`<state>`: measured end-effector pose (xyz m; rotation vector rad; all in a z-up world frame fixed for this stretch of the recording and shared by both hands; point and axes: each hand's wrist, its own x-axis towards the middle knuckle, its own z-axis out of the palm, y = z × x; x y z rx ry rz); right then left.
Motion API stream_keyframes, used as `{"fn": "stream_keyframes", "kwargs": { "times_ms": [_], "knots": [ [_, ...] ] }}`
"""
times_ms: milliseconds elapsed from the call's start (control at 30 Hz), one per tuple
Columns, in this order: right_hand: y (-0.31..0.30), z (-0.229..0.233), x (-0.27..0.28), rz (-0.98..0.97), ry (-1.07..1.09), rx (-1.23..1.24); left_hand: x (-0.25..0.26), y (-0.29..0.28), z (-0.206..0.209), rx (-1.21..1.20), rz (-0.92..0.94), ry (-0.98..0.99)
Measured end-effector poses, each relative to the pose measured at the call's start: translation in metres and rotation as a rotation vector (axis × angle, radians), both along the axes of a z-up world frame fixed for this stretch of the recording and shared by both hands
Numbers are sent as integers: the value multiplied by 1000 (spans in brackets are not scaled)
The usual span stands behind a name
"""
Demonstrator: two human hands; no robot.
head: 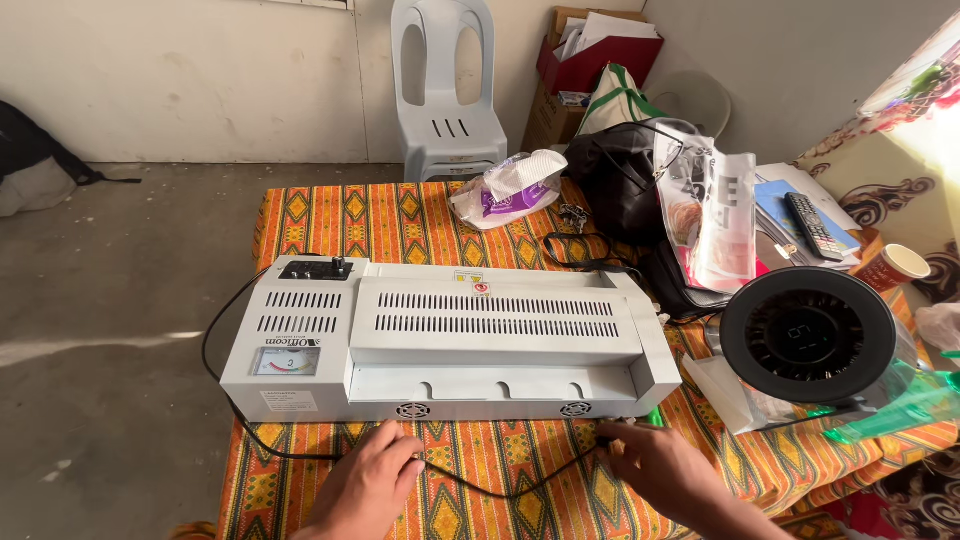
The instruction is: The person uses a screwdriver to tighten screws on the back panel of a laminator, then flips the device and places the top cover onto the laminator. The person wipes the top cover with a tissue and positions the power cord.
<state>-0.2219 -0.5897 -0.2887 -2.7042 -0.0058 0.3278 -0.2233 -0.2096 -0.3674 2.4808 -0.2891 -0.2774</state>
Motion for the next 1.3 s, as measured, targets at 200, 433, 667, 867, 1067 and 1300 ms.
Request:
{"fn": "stream_keyframes", "kwargs": {
  "times_ms": [200, 433, 667, 867, 1067, 1300],
  "knots": [
    [-8, -21, -2, -133, -259, -98, 5, -20, 17, -149, -82, -108],
    [-4, -5, -6, -350, -264, -48, 2, 12, 63, -335, -82, -110],
    [30, 74, 41, -179, -601, 22, 44, 47, 136, -282, 96, -712],
    [97, 93, 111, 186, -454, -179, 114, 9, 164, 24, 50, -672],
    [122, 95, 126, 183, -235, -156, 130, -18, 168, 327, -38, -385],
    [120, 92, 132, 218, -260, -156, 134, -20, 166, 304, -46, -398]
  ]
}}
